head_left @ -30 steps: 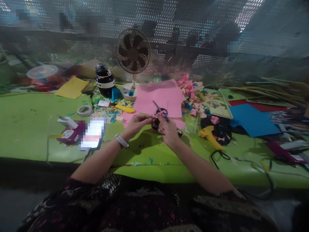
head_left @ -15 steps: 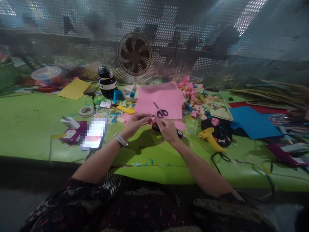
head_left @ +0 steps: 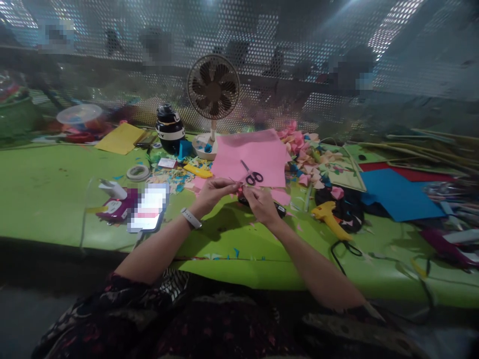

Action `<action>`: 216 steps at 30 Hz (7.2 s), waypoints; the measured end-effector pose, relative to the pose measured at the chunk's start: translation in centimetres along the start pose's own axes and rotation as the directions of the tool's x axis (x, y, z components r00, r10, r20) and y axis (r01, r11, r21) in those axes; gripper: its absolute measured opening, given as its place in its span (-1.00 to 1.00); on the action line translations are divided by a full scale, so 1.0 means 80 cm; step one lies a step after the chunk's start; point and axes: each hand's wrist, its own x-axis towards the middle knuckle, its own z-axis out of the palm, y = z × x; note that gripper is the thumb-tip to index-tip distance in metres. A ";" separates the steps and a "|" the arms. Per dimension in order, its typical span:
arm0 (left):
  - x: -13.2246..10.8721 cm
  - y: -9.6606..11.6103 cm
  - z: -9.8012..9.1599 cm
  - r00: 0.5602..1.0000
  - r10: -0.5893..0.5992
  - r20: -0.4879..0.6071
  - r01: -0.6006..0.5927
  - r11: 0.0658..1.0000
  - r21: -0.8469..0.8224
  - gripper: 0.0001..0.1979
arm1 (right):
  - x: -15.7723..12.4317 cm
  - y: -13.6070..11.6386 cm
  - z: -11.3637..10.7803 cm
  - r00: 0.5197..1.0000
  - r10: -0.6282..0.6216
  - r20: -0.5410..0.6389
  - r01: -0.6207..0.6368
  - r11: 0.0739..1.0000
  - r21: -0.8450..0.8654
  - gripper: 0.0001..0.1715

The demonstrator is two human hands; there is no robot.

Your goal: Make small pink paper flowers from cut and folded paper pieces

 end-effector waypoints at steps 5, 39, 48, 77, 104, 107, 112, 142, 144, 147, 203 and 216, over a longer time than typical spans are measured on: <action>-0.002 0.004 0.003 1.000 0.009 0.001 -0.009 1.000 0.010 -0.71 | -0.001 -0.001 -0.001 1.000 0.014 0.016 -0.015 0.999 0.031 -0.44; 0.005 0.002 0.005 0.984 -0.111 -0.136 0.074 0.964 -0.255 -0.64 | 0.003 0.004 0.003 0.987 -0.162 -0.011 0.162 0.976 0.142 -0.68; 0.002 0.006 0.009 0.971 0.080 -0.223 -0.102 0.991 -0.086 -0.61 | -0.006 -0.005 0.007 0.968 -0.238 -0.086 0.235 0.971 -0.041 -0.62; 0.000 0.010 0.009 0.992 0.052 -0.114 -0.062 0.995 -0.080 -0.65 | -0.003 -0.008 -0.002 0.990 -0.111 0.082 0.086 0.963 0.255 -0.60; -0.003 0.012 0.013 0.988 0.079 -0.129 -0.082 0.997 -0.013 -0.63 | -0.006 -0.008 0.004 0.976 -0.202 -0.076 0.205 0.979 0.024 -0.54; -0.002 0.011 0.011 0.990 0.094 -0.104 -0.097 0.995 -0.018 -0.64 | -0.005 -0.008 0.004 0.982 -0.181 -0.059 0.184 0.981 0.066 -0.53; -0.002 0.010 0.008 0.986 0.136 -0.101 -0.131 0.990 0.052 -0.65 | -0.006 -0.013 0.004 0.975 -0.216 -0.059 0.220 0.972 0.082 -0.57; 0.005 0.006 0.000 0.969 0.138 -0.205 -0.141 0.990 0.001 -0.65 | -0.006 -0.012 -0.002 0.986 -0.150 0.069 0.147 0.987 0.058 -0.42; 0.008 0.003 -0.004 0.960 0.132 -0.249 -0.143 0.989 -0.029 -0.66 | -0.006 -0.012 -0.002 0.986 -0.152 0.070 0.148 0.987 0.056 -0.41; 0.012 0.002 -0.006 0.957 0.101 -0.271 -0.128 0.988 -0.084 -0.65 | -0.006 -0.013 -0.003 0.985 -0.150 0.082 0.145 0.987 0.065 -0.39; 0.000 0.003 -0.002 0.947 0.260 0.191 -0.322 0.771 0.549 -0.88 | 0.006 0.003 -0.020 0.925 -0.366 0.103 0.364 0.771 -0.523 -0.72; 0.026 -0.006 -0.051 0.977 0.188 -0.103 -0.039 0.628 0.777 -0.85 | -0.012 -0.013 0.008 0.951 -0.050 0.304 0.196 0.861 -0.470 -0.71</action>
